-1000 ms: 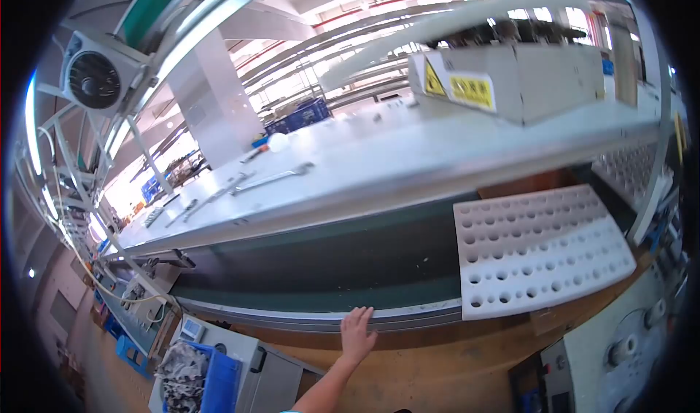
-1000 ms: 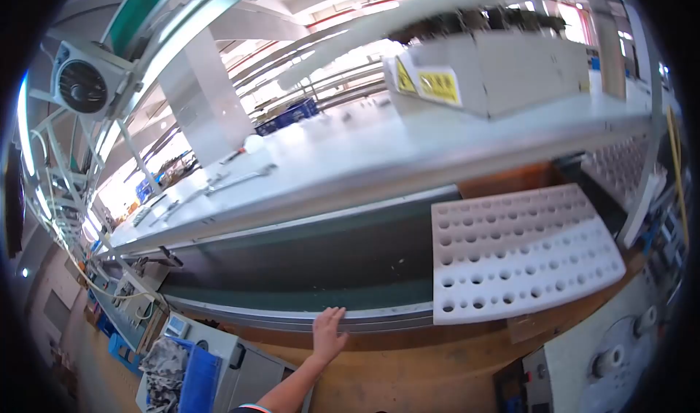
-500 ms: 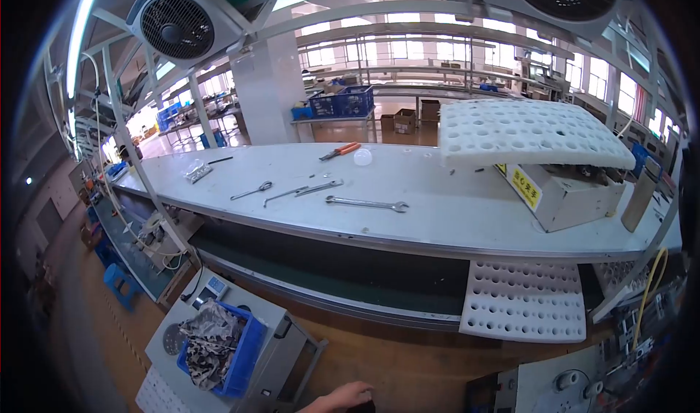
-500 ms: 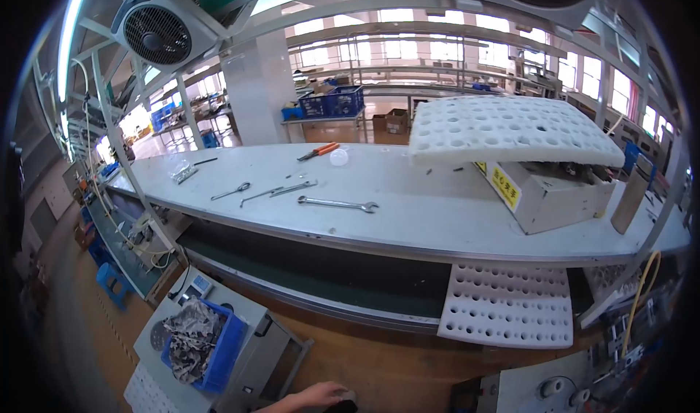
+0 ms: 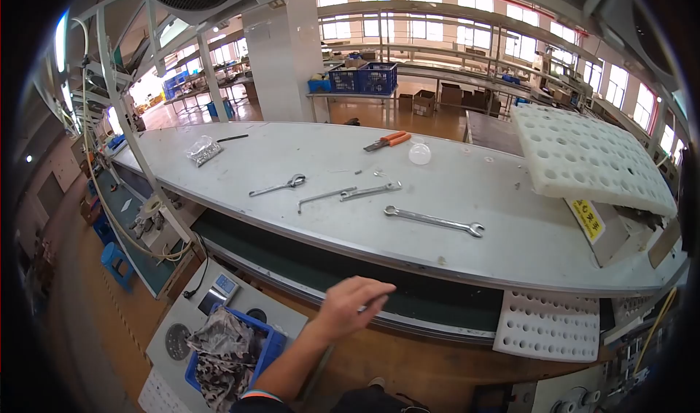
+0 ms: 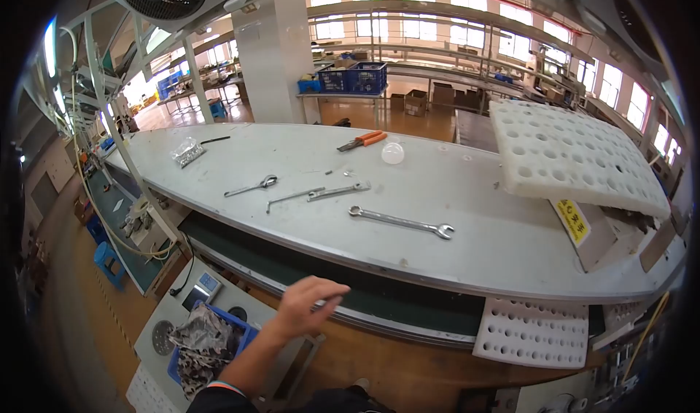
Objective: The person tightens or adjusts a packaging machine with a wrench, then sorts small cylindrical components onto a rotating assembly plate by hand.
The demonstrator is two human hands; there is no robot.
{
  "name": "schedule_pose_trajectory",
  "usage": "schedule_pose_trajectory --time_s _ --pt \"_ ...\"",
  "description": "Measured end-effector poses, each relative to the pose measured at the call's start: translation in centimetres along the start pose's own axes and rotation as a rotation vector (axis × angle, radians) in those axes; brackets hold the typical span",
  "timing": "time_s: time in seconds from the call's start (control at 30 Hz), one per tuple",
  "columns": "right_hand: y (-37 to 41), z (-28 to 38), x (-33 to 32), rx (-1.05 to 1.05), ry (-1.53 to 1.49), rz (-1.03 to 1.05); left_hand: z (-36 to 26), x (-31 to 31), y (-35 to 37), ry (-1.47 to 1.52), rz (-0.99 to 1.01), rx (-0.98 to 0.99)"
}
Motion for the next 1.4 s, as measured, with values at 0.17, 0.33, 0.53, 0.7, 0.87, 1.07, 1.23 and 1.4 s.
schedule_pose_trajectory --time_s 0.17,0.33,0.53,0.7,0.87,1.07,1.23,1.4 --pt "0.6 18.0 -4.3 -0.153 -0.114 -0.16 6.9 -7.1 -0.7 -0.281 -0.14 -0.108" --pt "1.0 34.2 -11.1 -0.366 -0.119 -0.454 13.7 -12.2 -0.2 -0.479 -0.217 -0.352" --pt "-0.1 44.7 -14.7 -0.749 -0.26 -0.571 20.5 -15.7 -1.6 -0.756 -0.085 -0.323" --pt "-1.6 54.8 -15.2 -0.832 0.058 -0.566 23.8 -15.3 -1.9 -0.569 0.1 -0.466" --pt "-4.6 59.5 -14.1 -0.781 0.247 -0.498 24.1 -15.0 -2.1 -0.469 0.1 -0.54" --pt "-7.2 60.9 -13.4 -0.793 0.324 -0.348 24.2 -14.7 -1.9 -0.528 0.083 -0.547" --pt "-8.2 61.2 -13.4 -0.79 0.271 -0.314 21.0 -14.5 -3.5 -0.563 -0.149 -0.31" --pt "-8.5 60.5 -13.9 -0.72 0.251 -0.441 16.8 -8.0 -8.3 -0.293 0.168 -0.196"
Point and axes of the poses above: each hand's wrist, its own y-axis away from the middle knuckle, its own x-axis out of the palm, z = x × y, the point moved 4 cm from there along -y, towards the middle knuckle, and after that the axes turned 11 degrees about x, right-handed, at the moved point
